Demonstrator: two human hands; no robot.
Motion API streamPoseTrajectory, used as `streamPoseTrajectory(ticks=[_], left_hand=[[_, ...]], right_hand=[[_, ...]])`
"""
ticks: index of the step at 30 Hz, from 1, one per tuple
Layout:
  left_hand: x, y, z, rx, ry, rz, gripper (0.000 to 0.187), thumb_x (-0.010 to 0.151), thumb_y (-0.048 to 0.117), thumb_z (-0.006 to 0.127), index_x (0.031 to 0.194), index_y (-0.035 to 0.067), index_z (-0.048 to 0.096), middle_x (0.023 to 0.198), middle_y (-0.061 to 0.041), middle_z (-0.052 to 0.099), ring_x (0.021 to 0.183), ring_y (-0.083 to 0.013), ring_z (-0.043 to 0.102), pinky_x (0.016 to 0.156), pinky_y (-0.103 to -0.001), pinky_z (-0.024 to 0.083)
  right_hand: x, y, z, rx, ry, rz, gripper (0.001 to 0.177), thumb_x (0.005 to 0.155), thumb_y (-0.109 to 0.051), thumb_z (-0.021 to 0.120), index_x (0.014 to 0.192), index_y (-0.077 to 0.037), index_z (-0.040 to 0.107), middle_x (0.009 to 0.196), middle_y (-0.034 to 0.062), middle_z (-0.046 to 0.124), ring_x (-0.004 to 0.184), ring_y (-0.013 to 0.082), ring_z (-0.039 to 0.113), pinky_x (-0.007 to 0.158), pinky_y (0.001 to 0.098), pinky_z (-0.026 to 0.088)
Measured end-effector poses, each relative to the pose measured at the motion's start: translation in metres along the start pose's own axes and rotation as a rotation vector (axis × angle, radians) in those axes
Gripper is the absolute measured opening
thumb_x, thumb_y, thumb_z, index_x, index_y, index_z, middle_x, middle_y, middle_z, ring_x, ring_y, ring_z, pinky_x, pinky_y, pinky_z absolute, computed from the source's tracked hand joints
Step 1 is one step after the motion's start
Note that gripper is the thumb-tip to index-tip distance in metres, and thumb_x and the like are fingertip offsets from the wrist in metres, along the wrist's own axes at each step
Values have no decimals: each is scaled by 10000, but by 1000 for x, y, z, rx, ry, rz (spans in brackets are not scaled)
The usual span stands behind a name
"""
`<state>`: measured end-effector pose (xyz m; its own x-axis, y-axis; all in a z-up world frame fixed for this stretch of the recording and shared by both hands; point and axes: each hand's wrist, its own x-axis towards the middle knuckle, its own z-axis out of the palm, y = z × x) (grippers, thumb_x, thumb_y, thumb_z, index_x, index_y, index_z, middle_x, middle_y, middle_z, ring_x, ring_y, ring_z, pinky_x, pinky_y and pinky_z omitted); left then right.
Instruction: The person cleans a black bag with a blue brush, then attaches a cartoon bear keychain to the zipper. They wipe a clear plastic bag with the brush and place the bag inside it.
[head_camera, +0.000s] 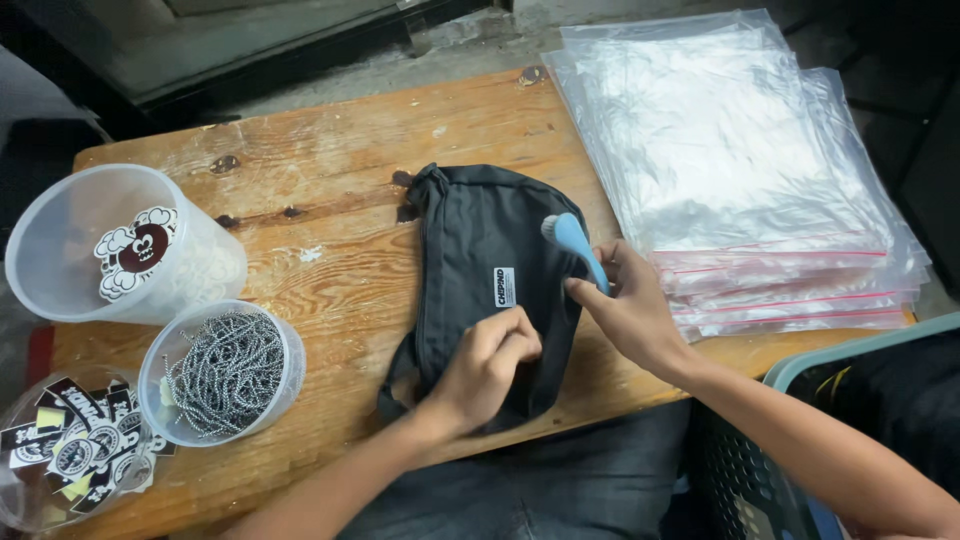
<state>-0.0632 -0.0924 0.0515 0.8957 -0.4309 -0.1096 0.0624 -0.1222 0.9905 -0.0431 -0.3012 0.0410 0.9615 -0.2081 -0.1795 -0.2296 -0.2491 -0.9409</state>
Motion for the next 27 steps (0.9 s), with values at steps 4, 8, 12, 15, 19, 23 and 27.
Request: streamPoseTrajectory(ticks=[4,8,12,15,19,23,27], left_hand=[[67,-4,-5,-155,10,-105,389,1002,310,491,786,21,639,711,-192,692,612,-249,708,539,-380,625],[112,12,-4,-116,-49,-146,333,974,291,567,811,3,606,613,-169,629,400,-178,601,320,-315,543],[116,29,-8,49,-124,-194,178,887,131,568,829,-19,647,598,-129,583,359,-145,528,317,-265,480],[127,11,-13,-96,-211,-147,272,871,249,728,794,-2,659,528,-125,605,357,-100,528,299,-185,444],[128,-17,-16,-107,-203,-51,241,941,227,683,829,16,660,541,-105,621,386,-94,532,314,-185,429],[114,-6,-21,-1,-246,-56,271,968,247,647,844,6,652,527,-105,619,378,-84,527,314,-179,438],[108,1,-24,-114,-298,-71,268,963,248,663,865,0,640,518,-86,601,374,-84,523,314,-177,413]], right_hand=[[-12,13,-2,-56,6,-262,254,865,-96,765,986,-62,545,671,61,594,494,120,544,451,237,393],[-25,11,5,-244,70,-344,263,869,-124,754,1008,-83,535,574,50,530,463,178,567,454,303,411],[-20,26,3,-327,42,-348,301,868,-140,742,1052,-124,504,555,59,544,496,242,591,484,352,440],[-17,21,3,-284,-41,-390,290,867,-102,709,1048,-133,484,611,110,603,466,281,559,451,376,391],[-17,23,0,-195,-72,-418,256,897,-93,683,1034,-124,469,665,101,622,454,226,531,458,336,391],[-16,25,-1,-226,-134,-474,304,853,-8,677,1010,-122,443,679,108,645,438,257,580,423,338,385],[-8,34,2,-231,-211,-465,293,869,-3,655,1021,-113,430,718,126,634,475,284,570,451,365,392]])
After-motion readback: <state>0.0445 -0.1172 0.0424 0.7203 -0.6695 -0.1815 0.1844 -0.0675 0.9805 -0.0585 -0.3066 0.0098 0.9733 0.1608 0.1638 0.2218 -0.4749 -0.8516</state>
